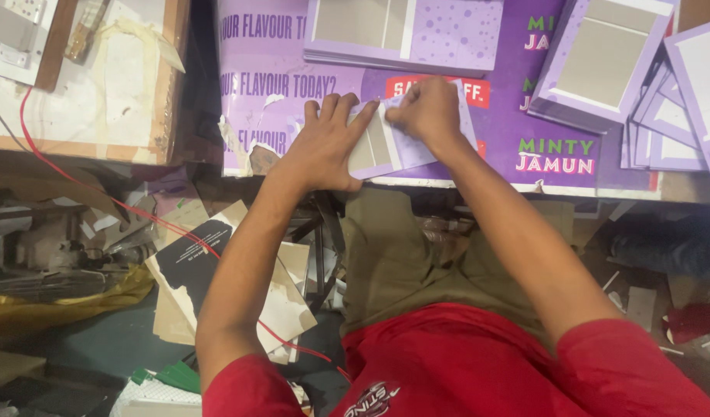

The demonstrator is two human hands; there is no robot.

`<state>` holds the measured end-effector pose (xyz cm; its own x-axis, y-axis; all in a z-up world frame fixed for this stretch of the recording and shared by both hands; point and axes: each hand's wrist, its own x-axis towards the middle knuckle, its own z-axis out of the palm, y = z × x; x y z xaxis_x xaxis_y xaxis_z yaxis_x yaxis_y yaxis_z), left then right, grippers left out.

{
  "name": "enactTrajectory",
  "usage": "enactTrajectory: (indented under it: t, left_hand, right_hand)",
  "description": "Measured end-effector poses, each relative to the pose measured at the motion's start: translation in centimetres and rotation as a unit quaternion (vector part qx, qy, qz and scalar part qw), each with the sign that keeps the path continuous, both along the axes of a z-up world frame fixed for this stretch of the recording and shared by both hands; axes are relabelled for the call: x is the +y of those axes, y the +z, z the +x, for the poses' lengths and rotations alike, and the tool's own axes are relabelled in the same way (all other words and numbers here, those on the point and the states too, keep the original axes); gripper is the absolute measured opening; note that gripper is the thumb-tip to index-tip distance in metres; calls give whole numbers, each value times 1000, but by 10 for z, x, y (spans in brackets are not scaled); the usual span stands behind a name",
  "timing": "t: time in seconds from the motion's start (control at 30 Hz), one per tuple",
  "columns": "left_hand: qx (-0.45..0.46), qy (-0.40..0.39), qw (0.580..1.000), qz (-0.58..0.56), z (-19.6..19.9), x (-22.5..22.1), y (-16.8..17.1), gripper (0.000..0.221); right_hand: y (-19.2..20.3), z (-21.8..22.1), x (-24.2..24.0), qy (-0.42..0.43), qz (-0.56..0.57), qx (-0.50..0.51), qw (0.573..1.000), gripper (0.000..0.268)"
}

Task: The person assembles purple cardboard boxes by inserting smaller inserts into larger box shells and stacking them. The person uses a dark cloth to wipe the surface of the boxes during assembly.

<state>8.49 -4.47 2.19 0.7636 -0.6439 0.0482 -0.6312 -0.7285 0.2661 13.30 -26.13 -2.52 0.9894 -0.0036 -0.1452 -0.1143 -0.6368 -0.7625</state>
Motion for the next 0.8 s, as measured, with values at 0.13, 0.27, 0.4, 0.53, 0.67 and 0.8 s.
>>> enactTrajectory:
  t: [0.13,0.27,0.4,0.53,0.67,0.8]
  left_hand:
    - [8,-5,1000,17,-2,0,0,123]
    - [4,-1,1000,15,1,-1,-2,124]
    - [4,5,1000,7,-1,3,-4,119]
    - [18,6,1000,8,-1,2,-7,120]
    - [20,8,1000,6,-1,5,-6,119]
    - [31,7,999,0,-4,4,-8,120]
  right_hand:
    - [-5,16,9,-41,60,10,997,25]
    - [-10,13,6,-26,-26,-45,998,28]
    - [-10,-18,-2,20,-47,6,999,26]
    - [-6,-64,-14,24,-20,57,998,20]
    - [-4,-91,-16,33,-23,46,998,21]
    - [-11,-99,-25,40,12,27,999,19]
